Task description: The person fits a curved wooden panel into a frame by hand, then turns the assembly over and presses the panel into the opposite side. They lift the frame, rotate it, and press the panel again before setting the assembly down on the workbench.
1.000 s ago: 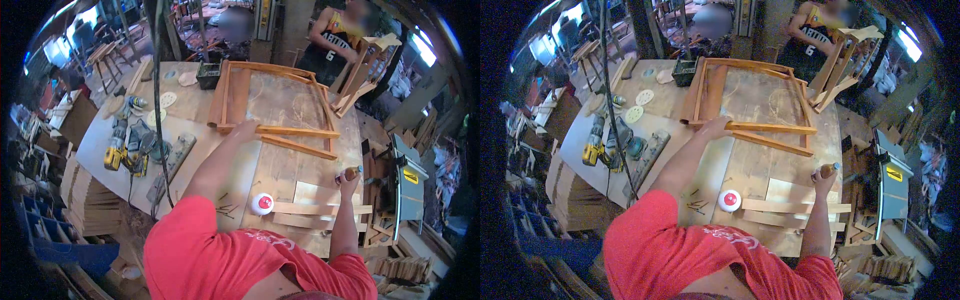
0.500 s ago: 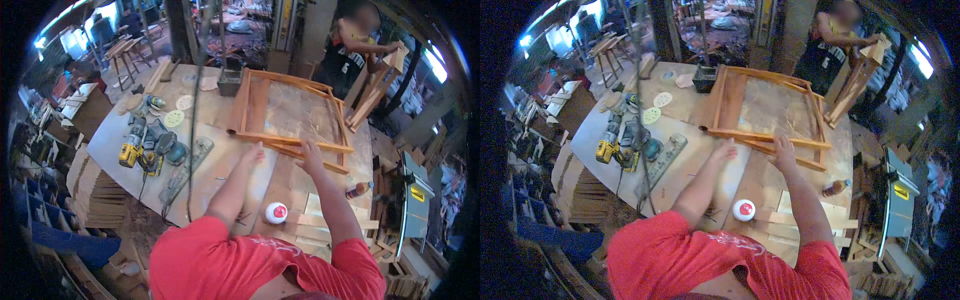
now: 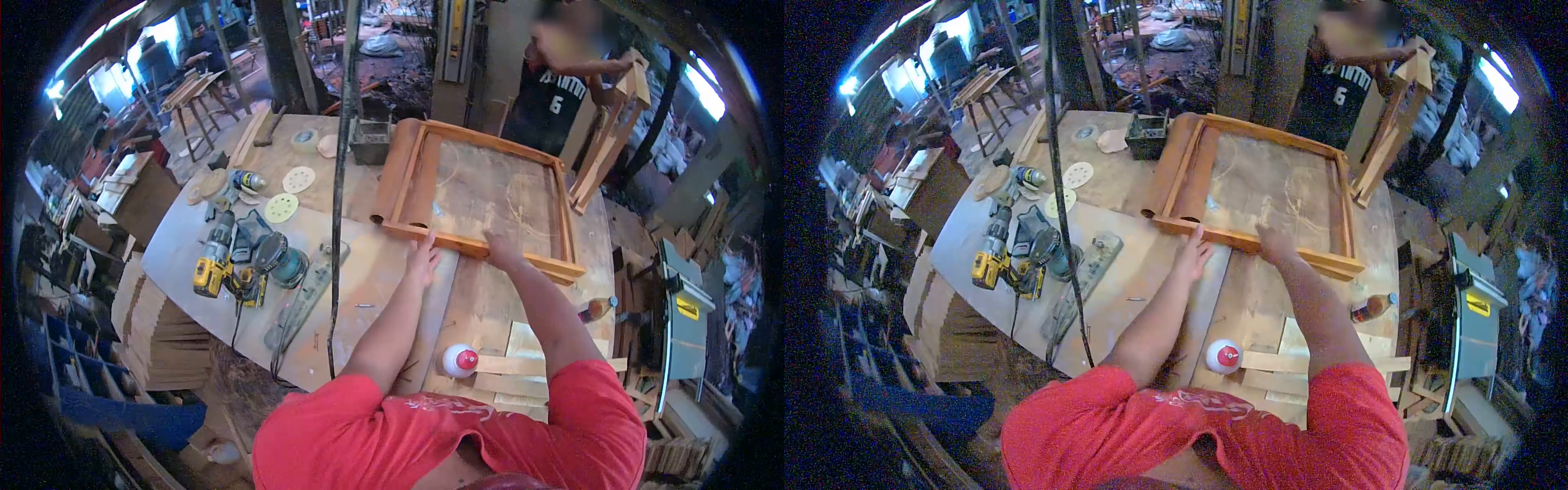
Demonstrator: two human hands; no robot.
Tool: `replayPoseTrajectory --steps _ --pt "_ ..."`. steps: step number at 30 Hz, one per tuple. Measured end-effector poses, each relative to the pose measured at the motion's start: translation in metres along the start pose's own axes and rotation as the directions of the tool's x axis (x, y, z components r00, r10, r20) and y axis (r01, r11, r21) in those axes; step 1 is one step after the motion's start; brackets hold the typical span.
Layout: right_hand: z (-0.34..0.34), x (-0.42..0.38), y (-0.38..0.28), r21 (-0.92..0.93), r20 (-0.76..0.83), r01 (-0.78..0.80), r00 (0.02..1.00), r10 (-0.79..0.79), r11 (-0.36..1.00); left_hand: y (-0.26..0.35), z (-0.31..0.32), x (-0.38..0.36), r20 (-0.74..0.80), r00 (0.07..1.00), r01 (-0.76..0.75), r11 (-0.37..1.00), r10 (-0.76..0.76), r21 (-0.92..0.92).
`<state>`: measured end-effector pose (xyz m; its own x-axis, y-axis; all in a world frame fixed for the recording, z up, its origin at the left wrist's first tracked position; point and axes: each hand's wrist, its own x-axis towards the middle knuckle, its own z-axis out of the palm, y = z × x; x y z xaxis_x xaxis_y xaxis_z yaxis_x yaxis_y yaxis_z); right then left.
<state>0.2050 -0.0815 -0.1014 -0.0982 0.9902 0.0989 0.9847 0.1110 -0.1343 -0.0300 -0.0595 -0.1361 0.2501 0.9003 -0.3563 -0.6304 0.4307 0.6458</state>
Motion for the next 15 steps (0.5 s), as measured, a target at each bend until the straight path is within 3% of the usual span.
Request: replayPoseTrajectory --steps 1,3,7,9,10,12,14,15 --pt "-0.001 0.000 -0.001 0.006 0.001 -0.013 1.000 0.013 1.000 0.000 0.000 -0.004 0.003 1.000 0.010 1.000 -0.010 0.010" --pt "-0.012 0.006 -0.006 -0.072 0.279 -0.030 0.959 0.049 0.997 0.002 0.000 -0.009 0.052 0.998 -0.029 0.998 0.026 0.054" --pt "-0.058 0.016 -0.005 -0.034 0.314 -0.025 0.949 0.034 0.999 -0.003 -0.003 -0.011 0.074 0.993 -0.086 0.995 0.089 -0.043" --pt "-0.099 0.025 -0.002 -0.064 0.188 0.057 0.981 -0.044 0.996 0.007 -0.007 -0.010 -0.017 0.998 -0.064 0.942 0.062 -0.329" --pt "-0.125 0.027 -0.005 -0.073 0.192 0.068 0.980 -0.053 0.995 0.018 -0.008 -0.009 -0.021 0.998 -0.070 0.938 0.067 -0.341" --pt "-0.172 0.036 -0.005 -0.068 0.194 0.120 0.975 -0.105 0.990 0.047 -0.006 0.000 -0.065 0.993 -0.118 0.816 0.099 -0.565" --pt "-0.185 0.050 0.011 -0.026 0.243 0.084 0.967 -0.075 0.996 0.079 -0.017 0.022 -0.005 0.982 -0.156 0.807 0.186 -0.569" --pt "-0.185 0.050 0.015 0.020 0.296 0.047 0.954 -0.051 0.999 0.094 -0.023 0.038 0.040 0.986 -0.115 0.837 0.162 -0.534"
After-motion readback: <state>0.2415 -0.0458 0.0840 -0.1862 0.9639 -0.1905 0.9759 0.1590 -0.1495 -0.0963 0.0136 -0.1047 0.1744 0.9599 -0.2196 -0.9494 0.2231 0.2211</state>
